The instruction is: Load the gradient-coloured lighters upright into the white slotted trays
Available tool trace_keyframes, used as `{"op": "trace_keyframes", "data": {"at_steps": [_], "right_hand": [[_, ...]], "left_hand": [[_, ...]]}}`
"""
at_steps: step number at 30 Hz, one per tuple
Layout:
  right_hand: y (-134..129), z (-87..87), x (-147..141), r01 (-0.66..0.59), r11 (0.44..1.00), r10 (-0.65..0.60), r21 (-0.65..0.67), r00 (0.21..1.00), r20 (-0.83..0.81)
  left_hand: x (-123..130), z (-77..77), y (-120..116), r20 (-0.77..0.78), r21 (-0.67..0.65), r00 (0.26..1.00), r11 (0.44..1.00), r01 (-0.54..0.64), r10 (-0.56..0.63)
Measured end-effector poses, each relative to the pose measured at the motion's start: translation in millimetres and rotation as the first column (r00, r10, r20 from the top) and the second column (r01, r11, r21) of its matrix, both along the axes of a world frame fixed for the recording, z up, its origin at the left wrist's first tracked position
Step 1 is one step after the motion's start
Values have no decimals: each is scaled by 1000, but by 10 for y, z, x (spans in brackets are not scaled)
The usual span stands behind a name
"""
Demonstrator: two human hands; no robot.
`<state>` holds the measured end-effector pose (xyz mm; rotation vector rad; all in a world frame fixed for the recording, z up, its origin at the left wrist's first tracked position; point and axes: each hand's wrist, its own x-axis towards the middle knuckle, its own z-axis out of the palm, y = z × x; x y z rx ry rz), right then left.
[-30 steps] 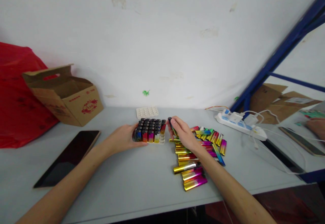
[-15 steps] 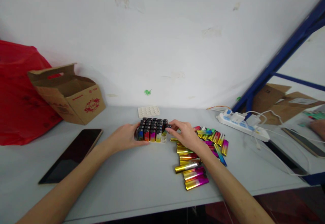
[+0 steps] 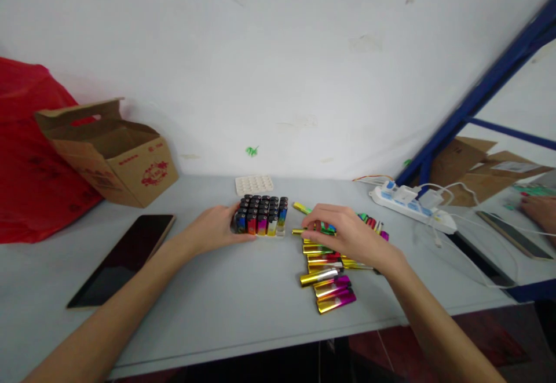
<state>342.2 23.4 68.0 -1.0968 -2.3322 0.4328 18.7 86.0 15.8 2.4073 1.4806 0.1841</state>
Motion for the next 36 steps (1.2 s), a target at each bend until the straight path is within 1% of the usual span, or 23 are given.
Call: {"op": "trace_keyframes", "data": {"at_steps": [1, 2, 4, 6, 7, 9, 11, 13, 16, 18, 21, 23, 26, 29, 32, 34, 36], "right_hand": [[-146, 49, 47, -26, 1000, 26, 7, 998, 50], [-309, 69, 86, -28, 999, 25, 38, 997, 73], [-657, 14, 136, 12, 996, -21, 87, 993, 114], [-968, -153, 151, 66, 986, -93, 152, 979, 181], [-1086, -262, 151, 68, 985, -107, 159, 962, 250], [-1215, -484, 146, 59, 986, -113, 156, 923, 368], [-1204, -659, 146, 68, 986, -125, 150, 903, 411], [-1097, -760, 154, 85, 985, -141, 148, 896, 421], [-879, -813, 172, 96, 981, -157, 167, 902, 402], [-750, -832, 186, 97, 977, -161, 188, 918, 361], [-609, -869, 212, 112, 965, -171, 237, 954, 246], [-561, -884, 233, 134, 948, -185, 288, 970, 156], [-587, -872, 274, 147, 926, -193, 349, 976, 101], [-710, -852, 340, 143, 924, -195, 355, 974, 116], [-831, -863, 421, 187, 911, -237, 367, 967, 96], [-872, -876, 463, 197, 906, -246, 376, 966, 86], [-877, -869, 484, 180, 906, -229, 383, 970, 86]], "left_hand": [[3, 8, -4, 0, 3, 1000, 1000, -1, 1], [3, 11, -5, 2, 7, 1000, 1000, -3, 3], [0, 6, 0, 11, 13, 1000, 1000, -3, 3], [-4, -15, 12, 17, 20, 1000, 1000, 5, -5], [-4, -27, 18, 18, 25, 1000, 1000, 11, -12], [0, -50, 29, 15, 44, 1000, 999, 23, -24], [10, -68, 38, 3, 55, 1000, 998, 16, -17], [18, -81, 47, -7, 48, 1000, 999, 4, -4], [17, -95, 63, 4, 40, 1000, 999, -5, 5], [7, -99, 74, 20, 35, 1000, 999, 4, -4], [-12, -95, 88, 28, 21, 999, 999, 24, -24], [-23, -91, 94, 30, 19, 999, 999, 27, -27], [-30, -87, 96, 41, 21, 999, 999, 32, -33], [-23, -79, 85, 50, 20, 998, 999, 26, -27], [-3, -60, 66, 33, 21, 999, 1000, 13, -14], [11, -40, 50, 31, 20, 999, 1000, 11, -11], [23, -18, 35, 36, 14, 999, 1000, 4, -5]]}}
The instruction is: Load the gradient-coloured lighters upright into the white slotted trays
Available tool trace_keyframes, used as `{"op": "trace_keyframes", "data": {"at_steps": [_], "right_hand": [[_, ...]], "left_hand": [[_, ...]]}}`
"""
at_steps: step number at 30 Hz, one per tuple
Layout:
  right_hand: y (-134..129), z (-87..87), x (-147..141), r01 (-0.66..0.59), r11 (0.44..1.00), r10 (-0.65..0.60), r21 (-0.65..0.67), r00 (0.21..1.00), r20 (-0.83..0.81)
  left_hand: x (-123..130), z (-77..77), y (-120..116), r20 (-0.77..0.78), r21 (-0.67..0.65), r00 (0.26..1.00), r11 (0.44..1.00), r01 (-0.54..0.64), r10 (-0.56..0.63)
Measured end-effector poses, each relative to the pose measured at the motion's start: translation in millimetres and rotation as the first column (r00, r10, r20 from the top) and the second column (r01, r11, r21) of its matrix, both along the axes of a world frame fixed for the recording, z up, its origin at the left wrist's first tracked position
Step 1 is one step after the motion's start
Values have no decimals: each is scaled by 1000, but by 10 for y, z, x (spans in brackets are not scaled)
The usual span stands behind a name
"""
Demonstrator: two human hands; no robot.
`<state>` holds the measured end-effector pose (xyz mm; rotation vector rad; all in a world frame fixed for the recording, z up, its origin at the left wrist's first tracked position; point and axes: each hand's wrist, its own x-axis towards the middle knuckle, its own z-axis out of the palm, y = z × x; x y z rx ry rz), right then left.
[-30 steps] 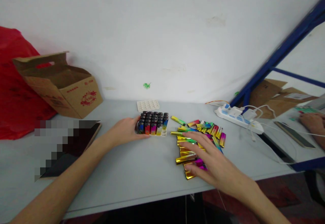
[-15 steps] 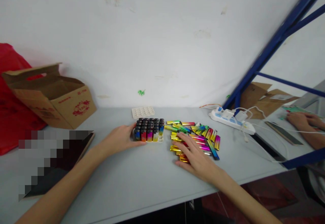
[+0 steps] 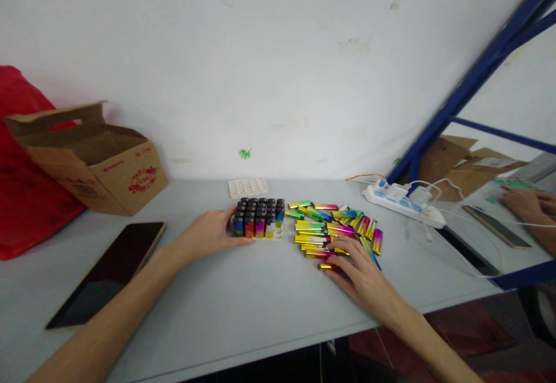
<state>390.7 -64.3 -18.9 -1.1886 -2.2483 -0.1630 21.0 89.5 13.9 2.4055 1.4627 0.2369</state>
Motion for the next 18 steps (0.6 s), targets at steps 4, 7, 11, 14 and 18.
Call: {"op": "trace_keyframes", "data": {"at_steps": [4, 7, 11, 14, 18], "right_hand": [[95, 120, -36, 25, 998, -30, -53, 995, -96], [297, 292, -159, 43, 988, -79, -147, 966, -246], [769, 520, -413, 59, 970, -170, -238, 862, -478], [1177, 610, -585, -27, 948, -197, -318, 735, -649], [1531, 586, -697, -228, 918, -118, -323, 622, -774]], "left_hand": [[14, 30, -18, -24, -18, 1000, 1000, -9, 8], [9, 20, -12, -29, -13, 1000, 1000, -10, 10], [-3, -8, -3, -14, -21, 1000, 1000, -2, 2], [-1, -4, -20, 2, -15, 1000, 1000, 4, -4], [9, 18, -46, -9, -3, 1000, 1000, -22, 22]]}}
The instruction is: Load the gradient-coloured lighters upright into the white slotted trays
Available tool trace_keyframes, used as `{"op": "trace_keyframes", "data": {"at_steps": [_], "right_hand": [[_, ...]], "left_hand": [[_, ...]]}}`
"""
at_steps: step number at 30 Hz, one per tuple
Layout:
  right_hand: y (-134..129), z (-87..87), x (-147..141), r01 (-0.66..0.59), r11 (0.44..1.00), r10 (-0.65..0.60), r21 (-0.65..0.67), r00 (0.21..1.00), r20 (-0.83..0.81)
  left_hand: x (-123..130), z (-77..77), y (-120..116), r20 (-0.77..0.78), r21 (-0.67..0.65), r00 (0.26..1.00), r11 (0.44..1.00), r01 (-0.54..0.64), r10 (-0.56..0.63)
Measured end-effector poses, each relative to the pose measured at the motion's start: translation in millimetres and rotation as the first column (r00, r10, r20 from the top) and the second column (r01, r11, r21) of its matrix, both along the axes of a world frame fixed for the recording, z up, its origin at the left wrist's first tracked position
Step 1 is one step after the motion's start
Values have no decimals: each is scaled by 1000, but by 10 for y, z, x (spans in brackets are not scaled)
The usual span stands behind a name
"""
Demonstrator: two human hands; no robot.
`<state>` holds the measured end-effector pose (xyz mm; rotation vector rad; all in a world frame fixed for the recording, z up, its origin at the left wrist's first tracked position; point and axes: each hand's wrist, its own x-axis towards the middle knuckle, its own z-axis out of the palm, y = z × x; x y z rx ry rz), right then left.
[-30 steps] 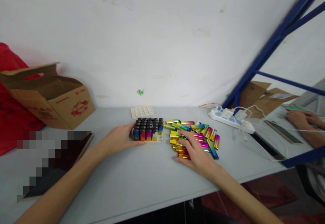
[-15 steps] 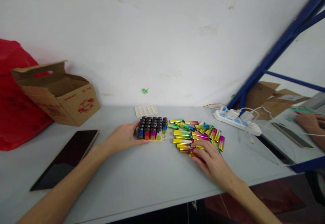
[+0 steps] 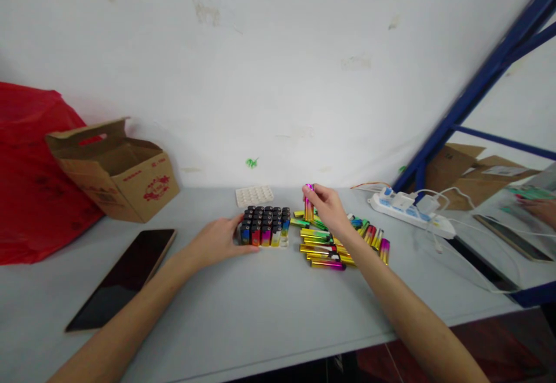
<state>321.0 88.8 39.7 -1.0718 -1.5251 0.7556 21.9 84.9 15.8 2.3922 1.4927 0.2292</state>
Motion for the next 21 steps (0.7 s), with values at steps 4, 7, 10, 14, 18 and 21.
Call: {"op": "trace_keyframes", "data": {"at_steps": [4, 7, 10, 14, 18, 21], "right_hand": [[27, -116, 5, -181, 982, 169, -53, 968, -183], [-55, -170, 13, -197, 975, 166, -105, 954, -248], [-133, -187, -30, -215, 949, 131, -232, 935, -330], [-223, -211, -142, -223, 891, 75, -395, 931, -357], [-284, -227, -214, -226, 898, 104, -377, 943, -317], [-289, -222, -218, -229, 907, 127, -352, 949, -290]], "left_hand": [[-4, -10, 13, -3, -6, 1000, 1000, 4, -4], [-17, -28, 28, 8, -7, 1000, 1000, 18, -18], [-23, -33, 26, -7, -3, 1000, 1000, 8, -8], [-15, -23, 19, 6, -4, 1000, 1000, 9, -9], [-13, -35, 34, 28, 0, 999, 1000, 26, -26], [-21, -51, 47, 22, -2, 999, 1000, 24, -24]]}}
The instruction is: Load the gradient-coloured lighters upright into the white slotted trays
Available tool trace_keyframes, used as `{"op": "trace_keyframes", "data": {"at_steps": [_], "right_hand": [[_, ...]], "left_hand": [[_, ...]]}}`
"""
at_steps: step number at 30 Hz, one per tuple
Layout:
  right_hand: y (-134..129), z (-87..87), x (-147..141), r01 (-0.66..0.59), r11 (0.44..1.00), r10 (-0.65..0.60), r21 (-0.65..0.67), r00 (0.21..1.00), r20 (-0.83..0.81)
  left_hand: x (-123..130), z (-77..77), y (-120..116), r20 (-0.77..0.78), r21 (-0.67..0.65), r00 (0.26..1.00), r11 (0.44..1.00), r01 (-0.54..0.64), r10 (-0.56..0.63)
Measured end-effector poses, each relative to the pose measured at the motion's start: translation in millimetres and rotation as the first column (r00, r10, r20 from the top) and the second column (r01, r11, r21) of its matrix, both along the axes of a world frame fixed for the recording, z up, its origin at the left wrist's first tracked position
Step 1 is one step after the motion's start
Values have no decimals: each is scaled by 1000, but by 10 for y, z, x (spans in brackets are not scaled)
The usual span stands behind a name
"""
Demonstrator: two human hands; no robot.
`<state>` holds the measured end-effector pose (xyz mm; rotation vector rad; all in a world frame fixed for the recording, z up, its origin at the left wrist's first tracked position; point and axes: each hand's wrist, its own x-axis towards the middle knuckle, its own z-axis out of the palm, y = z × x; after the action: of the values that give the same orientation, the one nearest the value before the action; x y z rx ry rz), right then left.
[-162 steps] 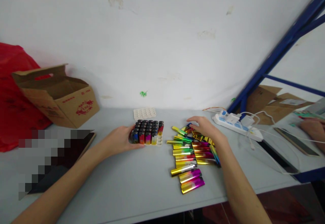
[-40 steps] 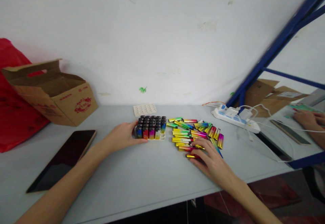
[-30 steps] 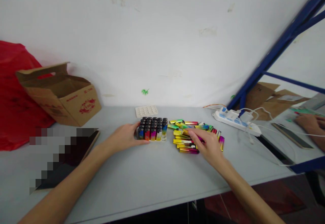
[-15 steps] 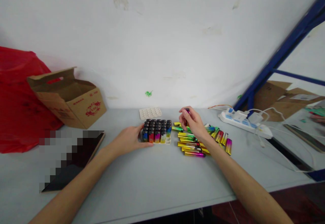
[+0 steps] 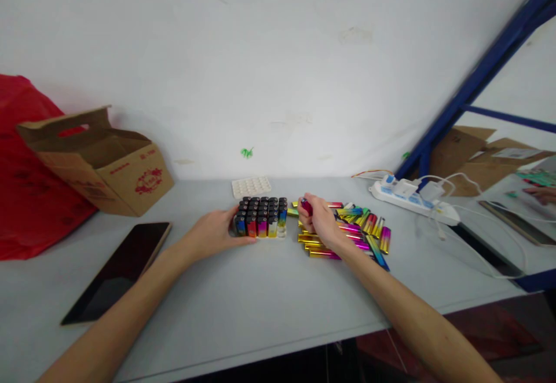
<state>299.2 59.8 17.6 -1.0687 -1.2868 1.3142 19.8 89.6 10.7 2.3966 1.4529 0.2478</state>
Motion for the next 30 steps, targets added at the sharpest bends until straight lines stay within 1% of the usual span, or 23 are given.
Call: {"op": "trace_keyframes", "data": {"at_steps": [4, 6, 8, 10, 11, 13, 15, 17, 18, 19, 20, 23, 25, 28, 30], "right_hand": [[10, -7, 21, -5, 1000, 5, 5, 1000, 12], [1, -17, 39, -6, 1000, 5, 29, 999, 33], [-23, -20, 65, -5, 994, -6, 113, 996, 91], [-58, -6, 97, -16, 971, -33, 240, 979, 200], [-77, 8, 113, -33, 952, -54, 304, 960, 275], [-109, 43, 139, -78, 902, -123, 425, 896, 426], [-128, 76, 154, -132, 831, -210, 541, 825, 524], [-134, 96, 160, -180, 750, -281, 637, 785, 552], [-134, 100, 163, -198, 718, -300, 667, 777, 554], [-132, 100, 165, -214, 702, -305, 679, 772, 559], [-130, 96, 168, -227, 702, -296, 675, 769, 567], [-117, 57, 175, -276, 763, -200, 584, 758, 621], [-102, 11, 175, -320, 788, -154, 526, 725, 671], [-74, -64, 172, -358, 781, -182, 511, 653, 736], [-53, -96, 179, -376, 774, -188, 509, 631, 752]], "left_hand": [[1, 15, -13, -30, 2, 999, 1000, -13, 13], [9, 34, -28, -34, -4, 999, 1000, -16, 16], [18, 52, -42, -35, -9, 999, 1000, -22, 22], [25, 65, -52, -37, -14, 999, 1000, -28, 27], [28, 70, -56, -36, -20, 999, 999, -27, 27], [31, 77, -62, -31, -31, 999, 999, -27, 26], [31, 80, -66, -30, -33, 999, 999, -31, 30], [28, 77, -66, -28, -28, 999, 999, -37, 36], [25, 71, -64, -23, -27, 999, 999, -35, 34], [22, 64, -61, -14, -27, 999, 999, -30, 29], [18, 56, -56, -5, -27, 1000, 999, -24, 24], [9, 33, -44, 11, -21, 1000, 1000, -12, 12], [8, 23, -39, 11, -19, 1000, 1000, -6, 6], [12, 16, -34, -2, -19, 1000, 1000, -19, 19], [12, 15, -32, -8, -14, 1000, 999, -29, 29]]}}
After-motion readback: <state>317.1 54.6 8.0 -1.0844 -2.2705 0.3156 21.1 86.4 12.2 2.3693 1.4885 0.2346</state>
